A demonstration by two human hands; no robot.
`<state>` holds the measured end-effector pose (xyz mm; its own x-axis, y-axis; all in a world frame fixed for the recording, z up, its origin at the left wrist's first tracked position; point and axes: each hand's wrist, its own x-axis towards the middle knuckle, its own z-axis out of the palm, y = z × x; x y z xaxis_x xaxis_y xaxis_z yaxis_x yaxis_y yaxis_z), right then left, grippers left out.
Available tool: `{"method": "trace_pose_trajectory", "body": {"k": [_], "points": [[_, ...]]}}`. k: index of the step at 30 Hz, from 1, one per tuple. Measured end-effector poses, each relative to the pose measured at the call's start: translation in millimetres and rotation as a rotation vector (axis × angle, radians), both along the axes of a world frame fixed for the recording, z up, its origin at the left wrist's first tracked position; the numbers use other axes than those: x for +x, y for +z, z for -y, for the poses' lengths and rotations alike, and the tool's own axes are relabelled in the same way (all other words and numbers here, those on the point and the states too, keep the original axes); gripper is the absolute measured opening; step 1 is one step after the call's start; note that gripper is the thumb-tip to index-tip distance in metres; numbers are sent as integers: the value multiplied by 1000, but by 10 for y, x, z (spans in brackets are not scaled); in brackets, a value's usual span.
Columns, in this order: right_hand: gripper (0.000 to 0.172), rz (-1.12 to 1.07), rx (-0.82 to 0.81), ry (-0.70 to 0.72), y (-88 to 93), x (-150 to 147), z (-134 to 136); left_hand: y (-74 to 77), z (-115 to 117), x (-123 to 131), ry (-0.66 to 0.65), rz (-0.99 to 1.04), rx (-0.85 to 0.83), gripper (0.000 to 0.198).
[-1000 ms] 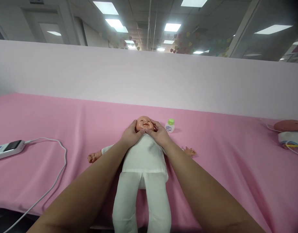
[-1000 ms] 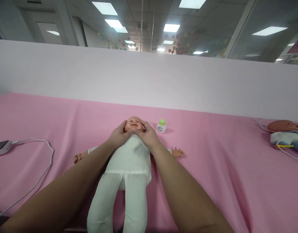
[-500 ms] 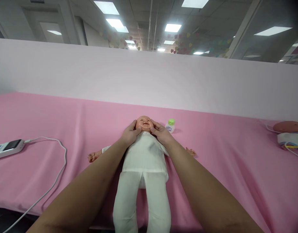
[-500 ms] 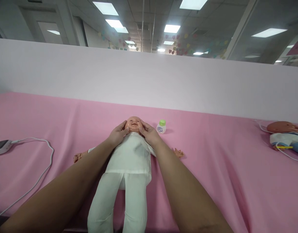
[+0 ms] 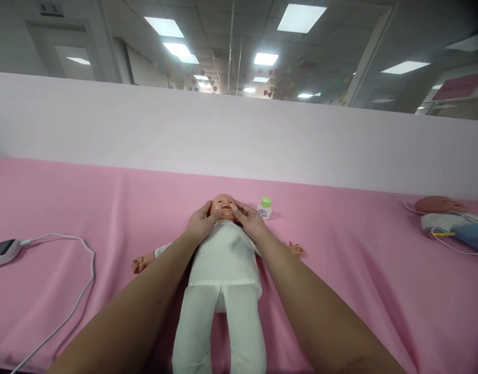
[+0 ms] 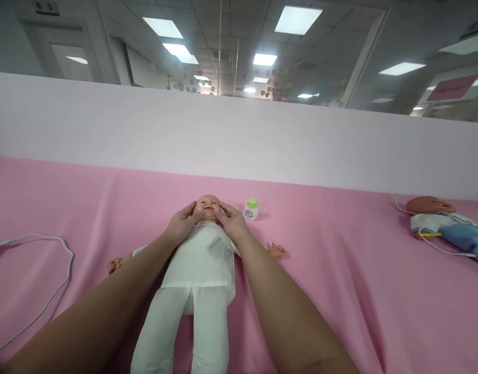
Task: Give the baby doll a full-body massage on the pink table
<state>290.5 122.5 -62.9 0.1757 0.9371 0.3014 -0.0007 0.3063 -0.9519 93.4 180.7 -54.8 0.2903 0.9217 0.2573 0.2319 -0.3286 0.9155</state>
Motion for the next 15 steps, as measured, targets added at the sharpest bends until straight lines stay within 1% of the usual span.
{"method": "trace_pose_trajectory", "body": {"k": [3,6,8,10,12,15], "points": [[60,38,25,-33,-8,-15,-11,55,48,-7,16,-127,33,86],[60,114,42,-74,-31,-28,-22,96,93,-3,37,-202,59,85],[61,180,43,-101,-26,-42,-7,124,122,-7,40,-218,68,85],[61,256,34,-124,-2,-55,30,165,157,-21,32,-193,64,85],[61,343,16,-153,35,-66,79,226,204,-44,-1,-166,68,78],[57,452,3,-199,98,-71,150,334,287,-84,-47,-162,110,57]]}}
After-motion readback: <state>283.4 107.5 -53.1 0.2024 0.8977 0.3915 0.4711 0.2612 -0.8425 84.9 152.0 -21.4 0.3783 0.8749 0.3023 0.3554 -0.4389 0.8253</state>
